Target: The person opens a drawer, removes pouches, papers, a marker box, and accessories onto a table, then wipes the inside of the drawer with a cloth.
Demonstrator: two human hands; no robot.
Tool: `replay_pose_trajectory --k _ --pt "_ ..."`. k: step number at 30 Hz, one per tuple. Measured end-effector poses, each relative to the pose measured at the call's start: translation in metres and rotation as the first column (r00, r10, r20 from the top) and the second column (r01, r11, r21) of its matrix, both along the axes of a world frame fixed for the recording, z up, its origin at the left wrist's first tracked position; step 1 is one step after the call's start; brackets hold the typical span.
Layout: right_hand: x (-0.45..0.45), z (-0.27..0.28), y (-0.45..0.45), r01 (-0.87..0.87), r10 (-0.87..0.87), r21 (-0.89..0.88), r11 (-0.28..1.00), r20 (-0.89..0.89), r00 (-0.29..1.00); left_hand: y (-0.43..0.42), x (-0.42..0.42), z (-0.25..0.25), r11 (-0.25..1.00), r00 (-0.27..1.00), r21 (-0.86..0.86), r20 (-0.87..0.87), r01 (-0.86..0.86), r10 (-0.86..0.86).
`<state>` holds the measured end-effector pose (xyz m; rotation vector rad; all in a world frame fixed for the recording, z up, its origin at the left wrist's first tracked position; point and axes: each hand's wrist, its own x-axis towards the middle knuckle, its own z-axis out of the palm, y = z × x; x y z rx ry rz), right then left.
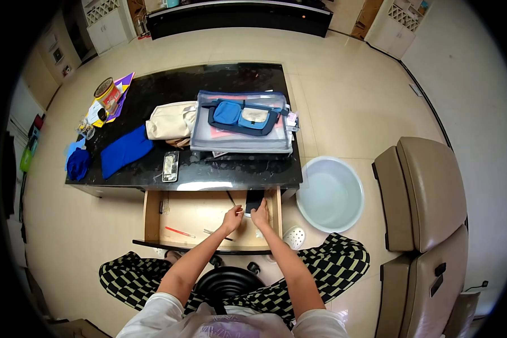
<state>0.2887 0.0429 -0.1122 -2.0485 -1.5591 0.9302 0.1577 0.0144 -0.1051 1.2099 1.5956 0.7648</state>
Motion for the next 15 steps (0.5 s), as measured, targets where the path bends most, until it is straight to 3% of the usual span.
replay_pose_trajectory --k 9,13,15 --pt "0.002 0.000 0.001 0.105 -0.122 -0.148 0.983 -0.111 0.986 0.015 0.026 -0.032 0.986 0.984 -0.075 0.091 -0.149 0.155" --pt "0.002 0.001 0.005 0.155 -0.187 -0.194 0.969 -0.161 0.969 0.023 0.035 -0.048 0.988 0.992 0.086 0.041 -0.125 0.122" --pt "0.001 0.008 0.003 0.158 -0.190 -0.196 0.968 -0.157 0.969 0.028 0.036 -0.055 0.993 0.995 0.071 0.038 -0.097 0.094"
